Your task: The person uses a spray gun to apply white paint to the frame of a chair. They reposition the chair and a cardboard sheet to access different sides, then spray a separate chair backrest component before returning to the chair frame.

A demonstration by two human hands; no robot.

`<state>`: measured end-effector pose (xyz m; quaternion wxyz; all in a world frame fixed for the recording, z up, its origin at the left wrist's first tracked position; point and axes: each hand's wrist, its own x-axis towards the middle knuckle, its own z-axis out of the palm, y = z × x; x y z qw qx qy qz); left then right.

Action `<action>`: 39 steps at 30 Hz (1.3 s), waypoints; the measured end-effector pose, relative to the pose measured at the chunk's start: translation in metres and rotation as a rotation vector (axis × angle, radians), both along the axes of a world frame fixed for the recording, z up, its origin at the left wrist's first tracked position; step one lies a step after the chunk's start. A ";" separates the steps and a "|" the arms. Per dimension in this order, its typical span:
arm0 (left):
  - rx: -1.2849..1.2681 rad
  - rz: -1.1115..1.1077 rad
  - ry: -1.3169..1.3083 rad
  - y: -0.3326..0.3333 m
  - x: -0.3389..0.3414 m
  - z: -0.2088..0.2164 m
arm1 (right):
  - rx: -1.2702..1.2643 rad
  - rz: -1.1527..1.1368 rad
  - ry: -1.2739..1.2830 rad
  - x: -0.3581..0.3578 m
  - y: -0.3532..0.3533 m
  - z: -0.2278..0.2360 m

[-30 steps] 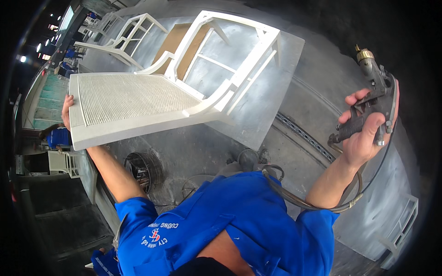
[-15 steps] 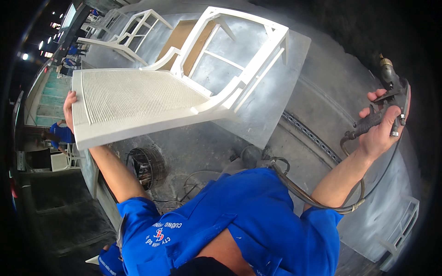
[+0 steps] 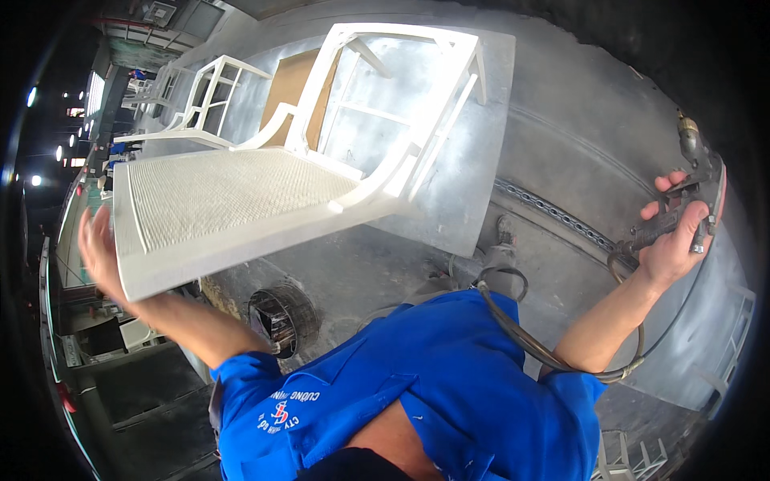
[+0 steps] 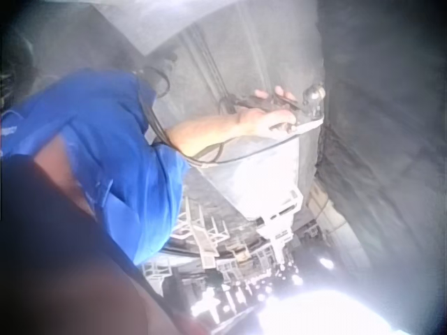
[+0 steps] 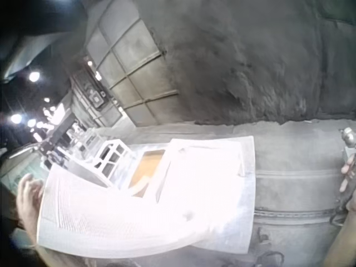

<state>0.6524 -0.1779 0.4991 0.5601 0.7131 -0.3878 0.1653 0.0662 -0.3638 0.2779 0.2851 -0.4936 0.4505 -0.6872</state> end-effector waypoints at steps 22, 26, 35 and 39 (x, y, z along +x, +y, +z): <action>1.724 0.092 -0.795 -0.287 0.073 -0.435 | 0.527 -0.148 0.119 -0.156 -0.125 -0.125; 2.126 -0.067 -1.316 -0.281 0.145 -0.405 | 0.583 -0.150 0.105 -0.181 -0.112 -0.122; 2.469 -0.645 -1.574 -0.267 0.161 -0.326 | 0.715 -0.084 0.031 -0.166 -0.115 -0.141; 2.002 -0.503 -1.467 -0.316 0.164 -0.353 | 0.714 -0.054 0.070 -0.160 -0.106 -0.146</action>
